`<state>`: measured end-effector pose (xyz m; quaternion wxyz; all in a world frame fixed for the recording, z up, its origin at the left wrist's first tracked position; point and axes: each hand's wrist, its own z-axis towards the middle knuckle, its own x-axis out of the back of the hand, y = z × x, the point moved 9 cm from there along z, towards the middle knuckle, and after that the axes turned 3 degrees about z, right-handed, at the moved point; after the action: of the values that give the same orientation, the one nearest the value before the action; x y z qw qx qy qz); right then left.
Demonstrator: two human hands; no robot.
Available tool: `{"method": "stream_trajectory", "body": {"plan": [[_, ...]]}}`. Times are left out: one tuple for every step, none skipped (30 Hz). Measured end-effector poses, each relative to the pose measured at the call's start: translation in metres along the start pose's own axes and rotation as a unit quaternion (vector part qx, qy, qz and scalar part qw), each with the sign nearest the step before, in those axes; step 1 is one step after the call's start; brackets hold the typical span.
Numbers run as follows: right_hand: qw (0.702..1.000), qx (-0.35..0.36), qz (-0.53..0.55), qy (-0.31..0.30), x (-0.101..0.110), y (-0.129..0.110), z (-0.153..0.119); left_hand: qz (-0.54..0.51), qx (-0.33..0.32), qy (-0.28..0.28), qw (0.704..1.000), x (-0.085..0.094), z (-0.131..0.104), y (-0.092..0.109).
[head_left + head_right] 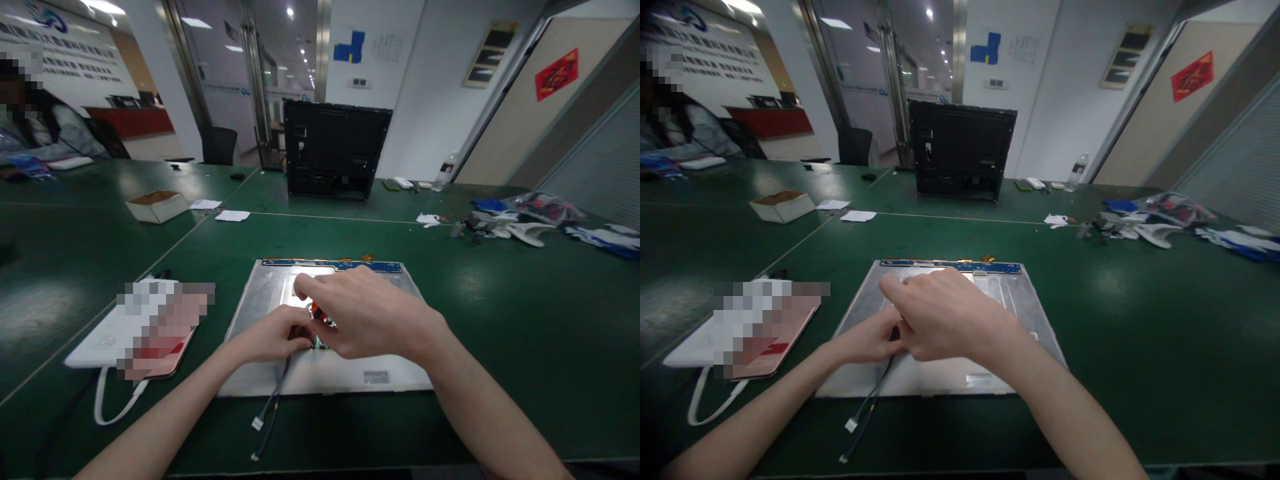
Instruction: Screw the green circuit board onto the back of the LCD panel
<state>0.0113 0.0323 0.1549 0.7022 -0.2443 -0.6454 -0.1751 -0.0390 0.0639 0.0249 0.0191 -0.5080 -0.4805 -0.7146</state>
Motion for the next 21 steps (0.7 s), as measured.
{"method": "stream_trajectory", "body": {"plan": [[1.000,-0.005,-0.003,0.003,0.0001,0.0012,0.0004,-0.002,-0.001,-0.002,1.000,-0.0008,0.0001,-0.0006],[1.000,-0.012,-0.008,0.005,0.0001,0.0028,0.0010,-0.005,-0.003,-0.006,1.000,-0.0021,0.0002,-0.0011],[1.000,-0.018,-0.013,0.007,-0.0001,0.0044,0.0015,-0.007,-0.005,-0.010,1.000,-0.0033,0.0003,-0.0014],[1.000,-0.022,-0.019,0.007,-0.0004,0.0057,0.0019,-0.009,-0.007,-0.012,1.000,-0.0042,0.0003,-0.0017],[0.999,-0.024,-0.023,0.009,-0.0004,0.0065,0.0021,-0.011,-0.005,-0.011,1.000,-0.0043,0.0002,-0.0023],[0.999,-0.023,-0.025,0.010,-0.0003,0.0068,0.0022,-0.012,-0.001,-0.007,1.000,-0.0039,0.0001,-0.0030],[0.999,-0.021,-0.026,0.011,-0.0001,0.0067,0.0021,-0.015,0.005,-0.002,1.000,-0.0032,-0.0001,-0.0036],[0.999,-0.019,-0.024,0.012,0.0001,0.0062,0.0018,-0.016,0.010,0.002,1.000,-0.0022,-0.0004,-0.0039],[1.000,-0.016,-0.019,0.011,0.0002,0.0055,0.0014,-0.016,0.013,0.004,1.000,-0.0017,-0.0007,-0.0037],[1.000,-0.011,-0.011,0.007,0.0000,0.0044,0.0011,-0.015,0.015,0.004,1.000,-0.0014,-0.0010,-0.0032],[1.000,-0.007,-0.004,0.004,-0.0002,0.0030,0.0007,-0.011,0.015,0.002,1.000,-0.0015,-0.0013,-0.0026],[1.000,-0.002,0.002,-0.001,-0.0005,0.0016,0.0005,-0.006,0.014,0.000,1.000,-0.0016,-0.0015,-0.0023],[1.000,0.003,0.007,-0.004,-0.0006,0.0001,0.0003,-0.002,0.014,0.000,1.000,-0.0016,-0.0016,-0.0024],[1.000,0.007,0.009,-0.006,-0.0006,-0.0009,0.0004,0.002,0.015,0.001,1.000,-0.0015,-0.0016,-0.0031],[1.000,0.009,0.009,-0.006,-0.0005,-0.0014,0.0005,0.005,0.015,0.002,1.000,-0.0015,-0.0015,-0.0039],[1.000,0.007,0.008,-0.004,-0.0002,-0.0011,0.0009,0.006,0.013,0.003,1.000,-0.0017,-0.0013,-0.0048],[1.000,0.003,0.004,-0.002,0.0001,-0.0001,0.0013,0.006,0.011,0.003,1.000,-0.0022,-0.0010,-0.0057],[1.000,-0.003,-0.002,0.000,0.0002,0.0013,0.0019,0.005,0.007,0.001,1.000,-0.0032,-0.0006,-0.0065],[1.000,-0.010,-0.011,0.003,0.0003,0.0031,0.0025,0.003,0.003,-0.002,1.000,-0.0043,-0.0003,-0.0071],[1.000,-0.016,-0.020,0.006,0.0003,0.0048,0.0030,-0.001,0.001,-0.005,1.000,-0.0055,0.0000,-0.0077],[0.999,-0.021,-0.028,0.007,0.0001,0.0062,0.0035,-0.007,0.001,-0.007,1.000,-0.0065,0.0002,-0.0084]]}}
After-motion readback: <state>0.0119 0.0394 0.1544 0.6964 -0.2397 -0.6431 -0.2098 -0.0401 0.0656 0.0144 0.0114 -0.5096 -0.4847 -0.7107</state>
